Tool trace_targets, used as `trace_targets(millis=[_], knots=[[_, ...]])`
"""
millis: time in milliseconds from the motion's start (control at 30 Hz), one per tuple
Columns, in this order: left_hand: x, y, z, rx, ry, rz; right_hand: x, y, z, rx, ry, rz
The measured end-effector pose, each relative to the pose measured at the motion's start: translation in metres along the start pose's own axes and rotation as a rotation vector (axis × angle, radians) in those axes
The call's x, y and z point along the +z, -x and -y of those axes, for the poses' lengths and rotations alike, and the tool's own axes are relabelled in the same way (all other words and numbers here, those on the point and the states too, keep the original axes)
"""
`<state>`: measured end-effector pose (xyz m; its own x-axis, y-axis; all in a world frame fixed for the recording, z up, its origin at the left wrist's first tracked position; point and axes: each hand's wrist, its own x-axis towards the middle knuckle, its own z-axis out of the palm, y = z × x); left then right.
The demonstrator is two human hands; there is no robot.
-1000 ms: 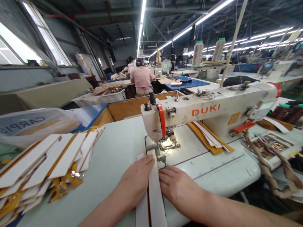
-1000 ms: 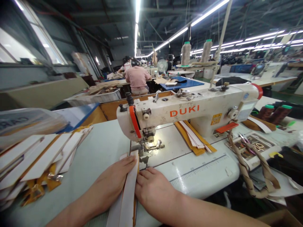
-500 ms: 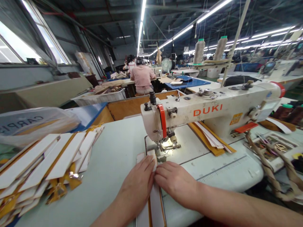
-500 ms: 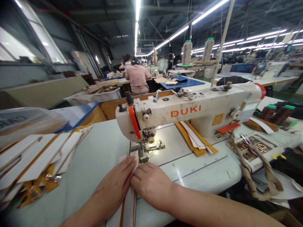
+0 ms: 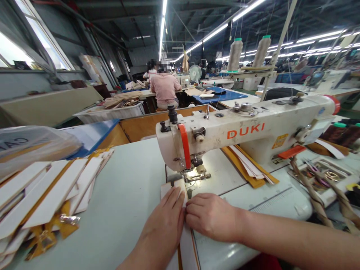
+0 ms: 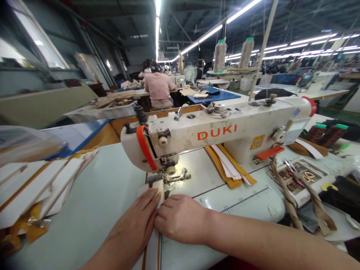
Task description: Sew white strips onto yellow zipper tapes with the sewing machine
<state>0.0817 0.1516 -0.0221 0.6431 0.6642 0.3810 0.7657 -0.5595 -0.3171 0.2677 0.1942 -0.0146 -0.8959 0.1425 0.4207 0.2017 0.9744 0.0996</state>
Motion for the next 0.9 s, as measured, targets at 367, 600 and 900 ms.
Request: trace_targets(millis=[367, 600, 900], knots=[[0.01, -0.012, 0.005, -0.064, 0.098, -0.035, 0.001, 0.005, -0.016, 0.019, -0.019, 0.011], [0.014, -0.016, 0.008, -0.078, 0.126, -0.083, -0.001, 0.004, -0.019, 0.036, -0.042, 0.022], [0.013, -0.018, 0.009, -0.078, 0.111, -0.065, 0.002, 0.003, -0.022, 0.045, -0.027, 0.014]])
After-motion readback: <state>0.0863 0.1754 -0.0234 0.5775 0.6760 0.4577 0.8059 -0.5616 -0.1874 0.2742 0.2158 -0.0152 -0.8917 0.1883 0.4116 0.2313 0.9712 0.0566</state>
